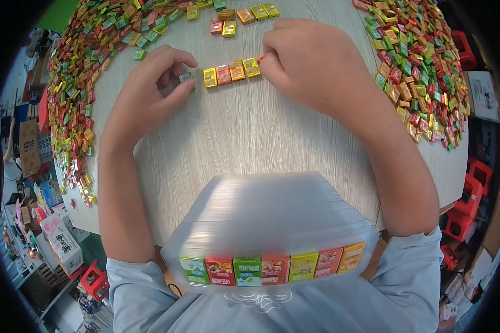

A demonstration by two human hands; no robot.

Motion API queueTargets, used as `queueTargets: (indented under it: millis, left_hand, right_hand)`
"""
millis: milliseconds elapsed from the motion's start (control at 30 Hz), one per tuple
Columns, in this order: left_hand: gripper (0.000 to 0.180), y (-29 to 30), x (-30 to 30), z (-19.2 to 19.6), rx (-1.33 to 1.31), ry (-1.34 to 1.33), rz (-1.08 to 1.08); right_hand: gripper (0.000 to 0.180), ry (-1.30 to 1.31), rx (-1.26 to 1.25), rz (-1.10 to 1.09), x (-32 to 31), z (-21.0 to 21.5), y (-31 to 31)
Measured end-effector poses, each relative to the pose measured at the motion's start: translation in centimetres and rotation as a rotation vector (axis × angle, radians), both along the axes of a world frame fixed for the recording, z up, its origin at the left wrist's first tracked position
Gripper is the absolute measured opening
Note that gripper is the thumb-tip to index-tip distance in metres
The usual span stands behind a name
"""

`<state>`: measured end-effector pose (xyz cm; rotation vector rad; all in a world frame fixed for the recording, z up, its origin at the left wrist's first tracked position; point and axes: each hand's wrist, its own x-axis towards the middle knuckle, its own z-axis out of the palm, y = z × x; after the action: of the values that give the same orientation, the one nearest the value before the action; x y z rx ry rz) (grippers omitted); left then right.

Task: Packing small colorful rectangular items into transparent plastic containers at a factory workstation.

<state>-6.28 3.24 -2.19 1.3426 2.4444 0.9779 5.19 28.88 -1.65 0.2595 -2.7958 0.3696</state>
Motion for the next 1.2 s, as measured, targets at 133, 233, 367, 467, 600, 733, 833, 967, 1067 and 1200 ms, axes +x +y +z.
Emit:
queueTargets:
  millis: [133, 233, 367, 467, 600, 733, 833, 967, 1067, 1200]
  left_hand:
    - [0.029, 0.1, 0.0, -0.3, 0.019, -0.034, 0.004]
    - [0.033, 0.3, 0.0, -0.4, 0.032, -0.043, -0.013]
    - [0.046, 0.1, 0.1, -0.3, 0.061, -0.024, -0.063]
    - [0.054, 0.0, 0.1, -0.2, 0.054, -0.021, -0.102]
    - [0.056, 0.3, 0.3, -0.4, 0.055, 0.004, -0.109]
    - [0.055, 0.5, 0.4, -0.5, 0.058, 0.022, -0.103]
    - [0.053, 0.7, 0.5, -0.5, 0.068, 0.009, -0.102]
    - [0.049, 0.8, 0.6, -0.6, 0.070, -0.018, -0.076]
    - [0.048, 1.0, 0.6, -0.8, 0.083, 0.010, -0.087]
    - [0.043, 1.3, 0.8, -0.7, 0.069, 0.021, -0.067]
  right_hand:
    - [0.020, -0.030, -0.082, 0.019, -0.2, 0.1, 0.1]
    - [0.018, -0.186, -0.141, -0.066, -0.1, 1.5, 1.4]
    - [0.024, -0.274, -0.135, -0.009, 0.8, 2.4, 2.3]
    - [0.028, -0.401, -0.107, -0.071, 0.7, 3.2, 2.4]
    - [0.026, -0.381, -0.047, 0.014, 0.0, 1.7, 3.5]
    - [0.029, -0.452, -0.043, 0.010, -0.1, 1.6, 4.1]
    - [0.032, -0.306, -0.035, 0.205, -0.1, 1.0, 4.4]
    - [0.035, -0.381, -0.153, 0.209, -0.1, 2.3, 3.4]
    - [0.041, -0.365, -0.144, 0.197, 0.2, 1.9, 3.3]
    - [0.046, -0.379, -0.189, 0.212, 0.3, 1.4, 1.9]
